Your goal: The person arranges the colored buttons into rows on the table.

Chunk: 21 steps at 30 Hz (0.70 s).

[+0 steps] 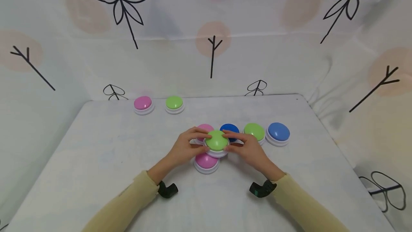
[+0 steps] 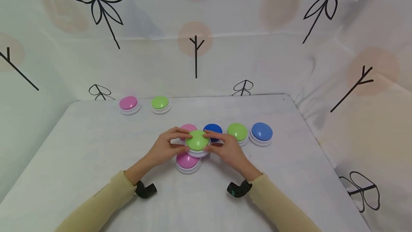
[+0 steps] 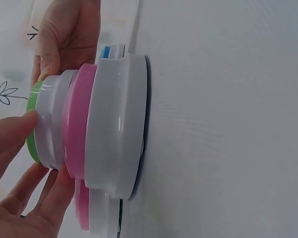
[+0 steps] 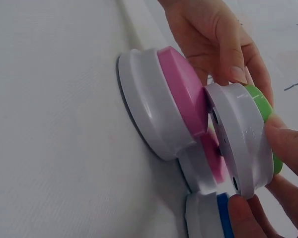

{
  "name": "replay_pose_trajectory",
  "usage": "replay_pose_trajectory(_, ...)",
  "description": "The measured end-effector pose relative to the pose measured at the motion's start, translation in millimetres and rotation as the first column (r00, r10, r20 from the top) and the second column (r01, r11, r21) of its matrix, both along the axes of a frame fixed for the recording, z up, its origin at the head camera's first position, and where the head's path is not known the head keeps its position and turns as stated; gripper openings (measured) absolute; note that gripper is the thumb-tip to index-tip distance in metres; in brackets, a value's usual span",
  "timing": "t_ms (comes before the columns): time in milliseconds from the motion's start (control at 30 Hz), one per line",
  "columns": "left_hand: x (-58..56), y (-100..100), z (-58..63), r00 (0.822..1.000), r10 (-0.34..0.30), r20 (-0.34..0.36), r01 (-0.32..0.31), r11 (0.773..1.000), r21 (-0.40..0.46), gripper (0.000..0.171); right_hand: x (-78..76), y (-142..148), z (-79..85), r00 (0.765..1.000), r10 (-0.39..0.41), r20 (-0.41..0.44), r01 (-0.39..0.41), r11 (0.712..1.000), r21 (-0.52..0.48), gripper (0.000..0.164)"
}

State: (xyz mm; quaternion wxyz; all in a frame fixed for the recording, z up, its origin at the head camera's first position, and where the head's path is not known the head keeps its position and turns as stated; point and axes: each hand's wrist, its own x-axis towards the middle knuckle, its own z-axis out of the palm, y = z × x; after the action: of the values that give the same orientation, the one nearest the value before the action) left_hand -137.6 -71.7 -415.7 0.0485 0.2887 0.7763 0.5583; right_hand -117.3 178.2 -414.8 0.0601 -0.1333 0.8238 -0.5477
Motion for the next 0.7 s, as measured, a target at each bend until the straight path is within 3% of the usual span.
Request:
replay_pose_trajectory(100, -4.3, 5, -9.7, 1.000, -0.002, -0.004, 0.002, 1.000, -0.015, 0.034, 2.8, 6, -1.4, 1.000, 0.004, 0.004, -0.004, 1.000, -0.029, 0.040)
replay_pose_trajectory(233, -5.9, 11, -13.6, 0.999, -0.023, -0.026, 0.024, 1.000, 0.005, 0.032, 5.3, 12, -1.7, 1.000, -0.002, 0.019, 0.003, 0.999, -0.043, 0.040)
replay_pose_trajectory(700, -4.4, 32, -12.4, 0.997, -0.034, -0.062, 0.030, 0.998, -0.058, 0.029, 10.6, 34, 2.4, 1.000, -0.017, 0.023, 0.017, 1.000, -0.017, 0.041)
